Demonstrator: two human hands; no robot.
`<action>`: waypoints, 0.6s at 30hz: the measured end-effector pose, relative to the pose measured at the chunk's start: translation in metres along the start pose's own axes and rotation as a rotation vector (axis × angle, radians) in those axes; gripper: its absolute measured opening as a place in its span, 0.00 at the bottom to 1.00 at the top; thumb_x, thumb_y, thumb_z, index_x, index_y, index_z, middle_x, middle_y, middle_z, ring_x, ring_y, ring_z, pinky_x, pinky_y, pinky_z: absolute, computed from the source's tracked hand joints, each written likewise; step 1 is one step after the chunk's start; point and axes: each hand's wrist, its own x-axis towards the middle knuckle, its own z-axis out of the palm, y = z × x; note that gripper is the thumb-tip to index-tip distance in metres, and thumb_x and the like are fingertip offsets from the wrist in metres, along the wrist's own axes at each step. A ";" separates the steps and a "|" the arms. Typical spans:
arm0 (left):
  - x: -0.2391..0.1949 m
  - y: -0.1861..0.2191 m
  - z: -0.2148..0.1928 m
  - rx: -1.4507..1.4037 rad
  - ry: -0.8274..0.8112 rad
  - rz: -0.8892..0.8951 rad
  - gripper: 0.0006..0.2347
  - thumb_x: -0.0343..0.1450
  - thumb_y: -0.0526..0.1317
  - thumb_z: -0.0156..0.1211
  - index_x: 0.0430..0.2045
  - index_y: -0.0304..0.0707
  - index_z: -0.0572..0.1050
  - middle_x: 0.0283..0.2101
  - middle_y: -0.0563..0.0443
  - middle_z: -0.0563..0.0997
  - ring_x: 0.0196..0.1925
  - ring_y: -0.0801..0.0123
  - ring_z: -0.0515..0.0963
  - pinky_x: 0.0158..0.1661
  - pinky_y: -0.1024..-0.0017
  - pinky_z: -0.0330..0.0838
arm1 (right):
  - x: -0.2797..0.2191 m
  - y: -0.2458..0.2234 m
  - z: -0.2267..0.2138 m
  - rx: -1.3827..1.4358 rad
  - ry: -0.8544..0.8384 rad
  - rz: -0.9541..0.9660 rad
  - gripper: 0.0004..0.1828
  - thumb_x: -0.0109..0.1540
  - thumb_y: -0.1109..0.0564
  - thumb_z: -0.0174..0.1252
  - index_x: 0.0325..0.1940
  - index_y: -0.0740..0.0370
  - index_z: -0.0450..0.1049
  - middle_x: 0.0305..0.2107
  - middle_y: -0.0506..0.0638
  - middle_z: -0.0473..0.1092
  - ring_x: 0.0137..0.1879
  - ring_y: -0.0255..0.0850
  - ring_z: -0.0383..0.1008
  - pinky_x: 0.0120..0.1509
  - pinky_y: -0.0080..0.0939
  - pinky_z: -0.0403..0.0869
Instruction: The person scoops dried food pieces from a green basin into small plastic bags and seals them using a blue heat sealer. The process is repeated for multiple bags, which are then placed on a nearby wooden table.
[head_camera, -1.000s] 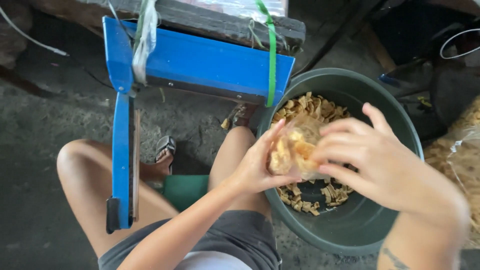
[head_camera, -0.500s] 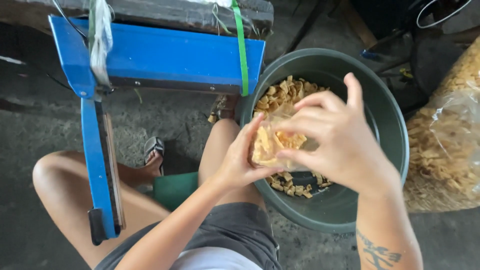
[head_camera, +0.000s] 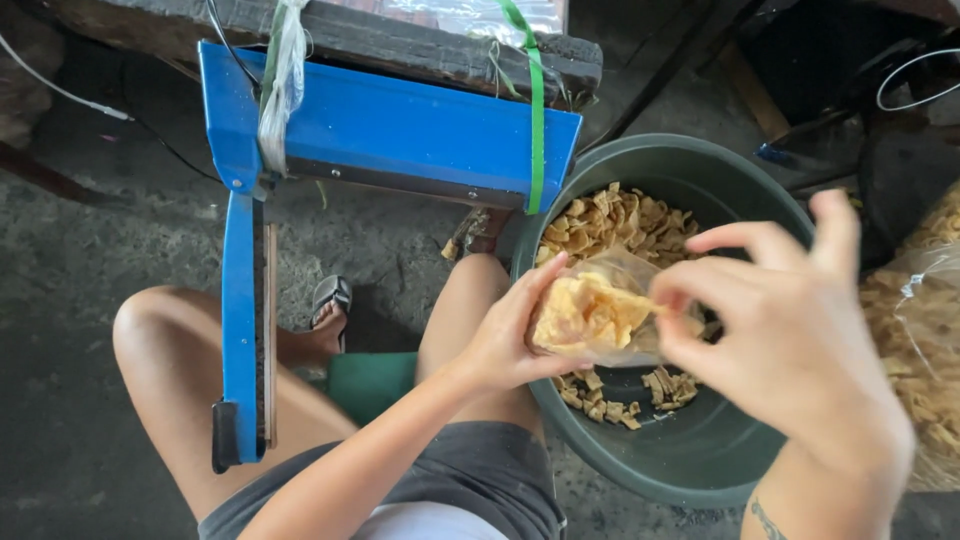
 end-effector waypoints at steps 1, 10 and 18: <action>0.000 -0.001 0.000 -0.009 -0.004 0.003 0.41 0.68 0.53 0.69 0.73 0.40 0.50 0.70 0.40 0.67 0.70 0.52 0.73 0.65 0.57 0.73 | -0.002 0.000 -0.004 -0.037 0.017 0.038 0.05 0.55 0.56 0.65 0.26 0.47 0.78 0.25 0.30 0.76 0.51 0.42 0.78 0.75 0.76 0.52; 0.000 -0.007 -0.001 -0.035 -0.030 0.039 0.41 0.70 0.52 0.70 0.74 0.41 0.49 0.71 0.42 0.65 0.71 0.53 0.72 0.66 0.57 0.72 | 0.008 0.009 0.014 0.142 -0.011 -0.068 0.02 0.57 0.54 0.69 0.31 0.47 0.83 0.30 0.32 0.80 0.58 0.44 0.74 0.73 0.82 0.47; 0.005 0.004 -0.006 -0.034 -0.026 -0.021 0.42 0.68 0.52 0.72 0.73 0.39 0.50 0.72 0.41 0.64 0.71 0.53 0.72 0.68 0.56 0.73 | -0.020 0.016 0.036 0.653 0.230 0.178 0.03 0.66 0.63 0.63 0.37 0.62 0.76 0.39 0.49 0.77 0.54 0.46 0.79 0.87 0.65 0.53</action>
